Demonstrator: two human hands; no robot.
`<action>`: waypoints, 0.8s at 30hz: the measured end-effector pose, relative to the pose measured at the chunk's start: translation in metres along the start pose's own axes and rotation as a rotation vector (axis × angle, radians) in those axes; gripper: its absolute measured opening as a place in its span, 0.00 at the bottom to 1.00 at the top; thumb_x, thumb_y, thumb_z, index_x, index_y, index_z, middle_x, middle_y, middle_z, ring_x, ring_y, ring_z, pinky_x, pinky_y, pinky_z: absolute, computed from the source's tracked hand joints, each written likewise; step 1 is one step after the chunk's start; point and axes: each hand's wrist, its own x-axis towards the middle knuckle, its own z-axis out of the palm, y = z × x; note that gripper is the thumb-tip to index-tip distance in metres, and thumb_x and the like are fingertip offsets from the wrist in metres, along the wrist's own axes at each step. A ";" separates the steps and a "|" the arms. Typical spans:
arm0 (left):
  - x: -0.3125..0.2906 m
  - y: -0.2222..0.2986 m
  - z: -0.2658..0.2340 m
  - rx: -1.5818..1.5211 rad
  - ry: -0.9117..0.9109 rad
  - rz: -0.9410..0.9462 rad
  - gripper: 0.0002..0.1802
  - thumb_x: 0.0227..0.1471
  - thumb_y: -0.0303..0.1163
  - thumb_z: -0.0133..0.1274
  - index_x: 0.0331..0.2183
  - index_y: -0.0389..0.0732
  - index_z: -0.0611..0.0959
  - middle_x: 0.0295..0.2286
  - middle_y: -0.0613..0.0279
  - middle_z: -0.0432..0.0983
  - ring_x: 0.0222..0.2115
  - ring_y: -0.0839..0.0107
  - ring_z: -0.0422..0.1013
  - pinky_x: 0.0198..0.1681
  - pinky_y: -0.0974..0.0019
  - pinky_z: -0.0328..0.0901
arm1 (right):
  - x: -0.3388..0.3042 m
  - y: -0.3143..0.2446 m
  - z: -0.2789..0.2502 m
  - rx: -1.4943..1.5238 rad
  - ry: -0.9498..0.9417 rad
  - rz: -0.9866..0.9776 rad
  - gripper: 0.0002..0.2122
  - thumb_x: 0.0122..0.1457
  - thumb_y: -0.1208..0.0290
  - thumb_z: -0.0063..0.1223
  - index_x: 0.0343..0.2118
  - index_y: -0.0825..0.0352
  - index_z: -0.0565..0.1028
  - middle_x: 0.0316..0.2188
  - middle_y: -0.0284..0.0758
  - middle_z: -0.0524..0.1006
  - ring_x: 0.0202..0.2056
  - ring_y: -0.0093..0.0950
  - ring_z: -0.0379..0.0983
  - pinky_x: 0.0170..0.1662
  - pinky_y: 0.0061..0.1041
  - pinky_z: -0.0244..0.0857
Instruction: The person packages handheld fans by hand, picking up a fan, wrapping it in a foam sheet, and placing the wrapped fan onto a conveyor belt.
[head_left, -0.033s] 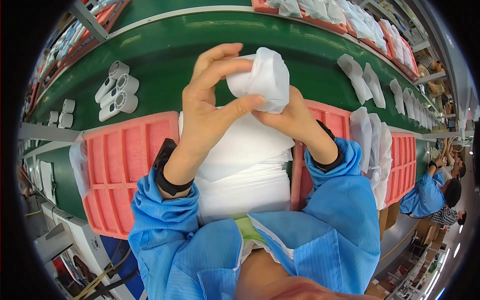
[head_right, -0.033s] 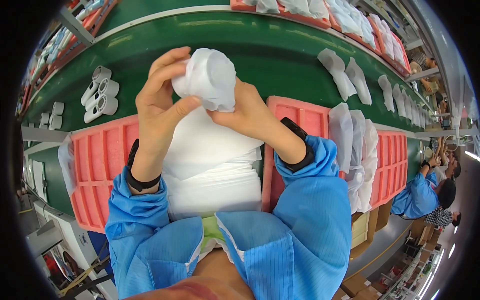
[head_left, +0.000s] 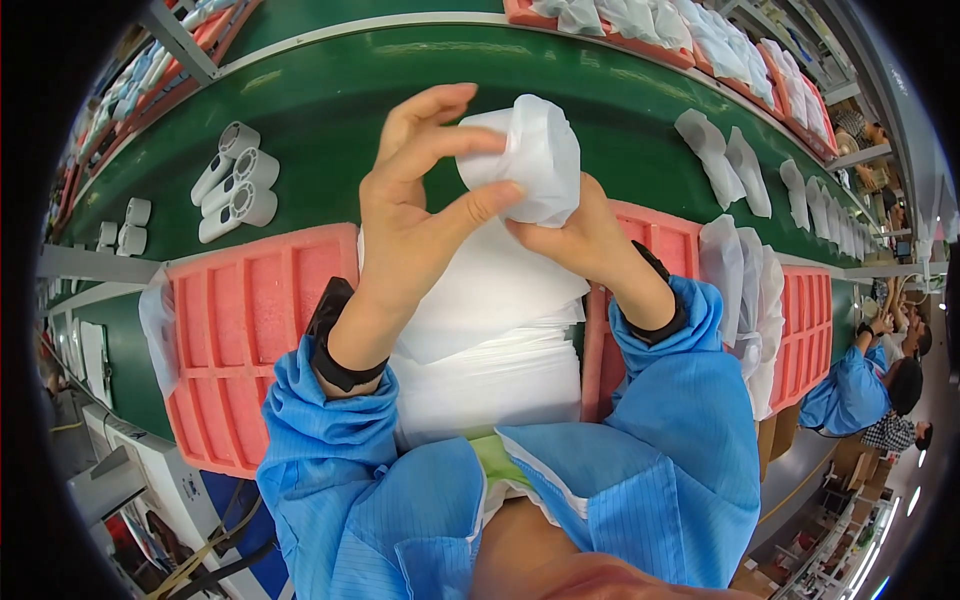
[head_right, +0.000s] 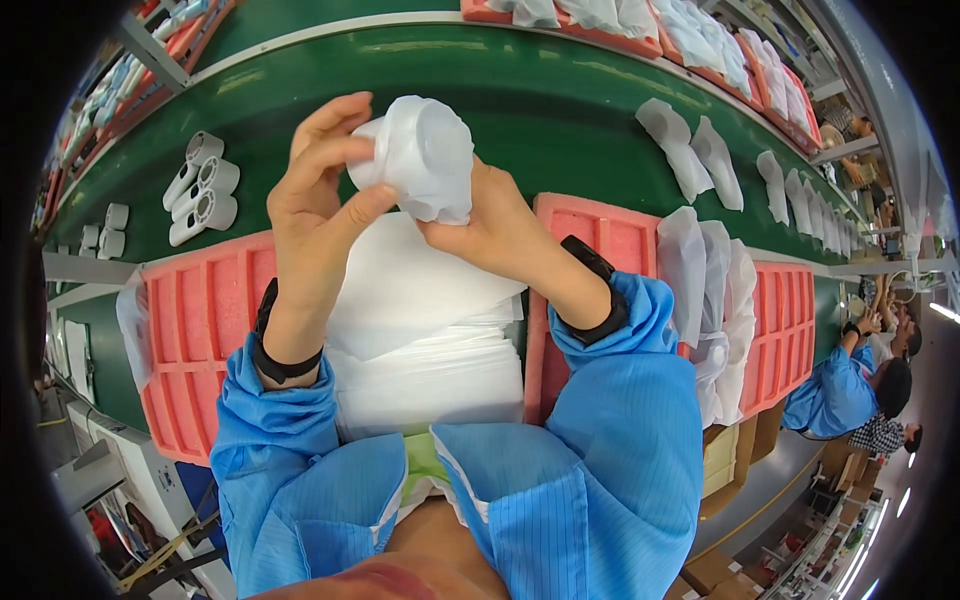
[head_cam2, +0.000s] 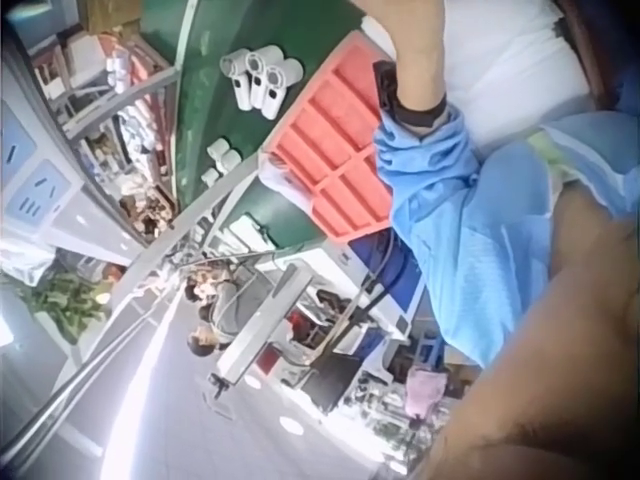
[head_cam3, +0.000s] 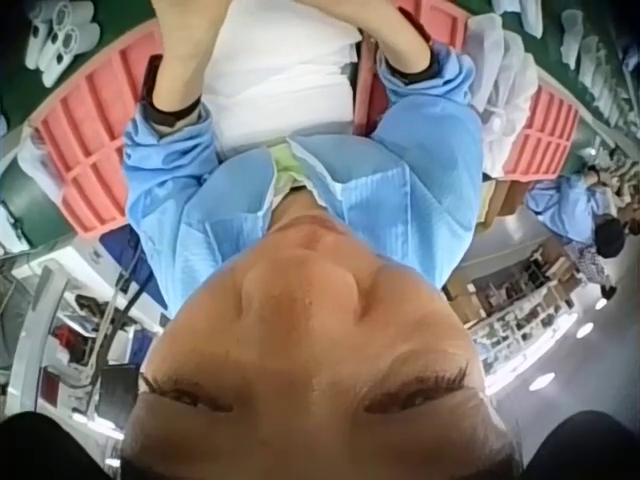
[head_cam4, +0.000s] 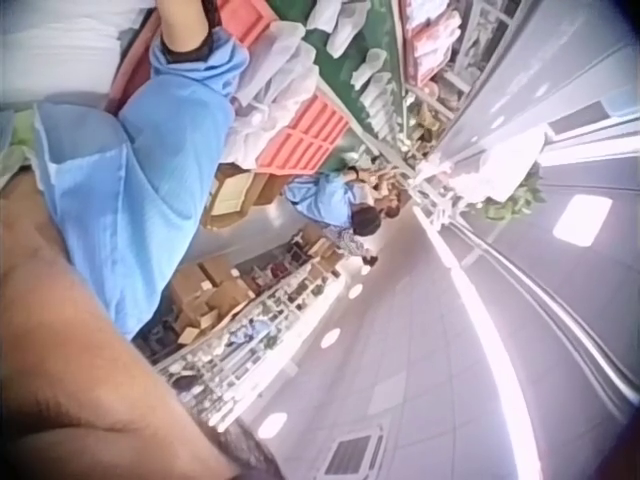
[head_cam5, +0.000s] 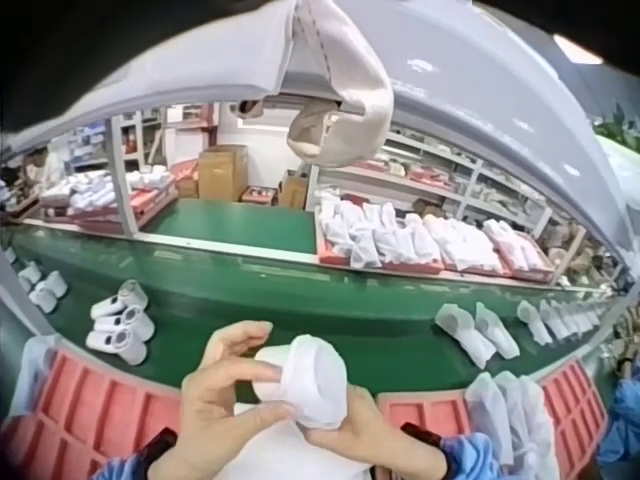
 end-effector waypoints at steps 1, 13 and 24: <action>0.001 0.000 -0.002 0.142 0.008 0.097 0.14 0.40 0.24 0.66 0.33 0.40 0.83 0.46 0.58 0.67 0.44 0.68 0.69 0.48 0.68 0.64 | -0.001 0.002 0.001 -0.024 0.045 0.004 0.22 0.48 0.73 0.59 0.49 0.70 0.70 0.37 0.35 0.76 0.39 0.25 0.73 0.42 0.25 0.67; 0.010 -0.010 -0.021 -0.354 0.247 -0.503 0.07 0.49 0.29 0.60 0.33 0.41 0.82 0.30 0.68 0.73 0.30 0.81 0.66 0.31 0.77 0.58 | -0.004 -0.001 -0.032 0.873 -0.436 0.487 0.28 0.40 0.70 0.58 0.47 0.76 0.69 0.36 0.37 0.76 0.29 0.23 0.72 0.33 0.19 0.66; -0.026 -0.039 0.023 0.547 -0.198 -0.049 0.13 0.43 0.35 0.63 0.33 0.43 0.78 0.32 0.59 0.72 0.34 0.60 0.73 0.33 0.61 0.67 | 0.030 0.086 -0.123 -0.626 0.413 0.328 0.29 0.47 0.70 0.59 0.52 0.77 0.66 0.44 0.49 0.75 0.47 0.42 0.71 0.50 0.32 0.64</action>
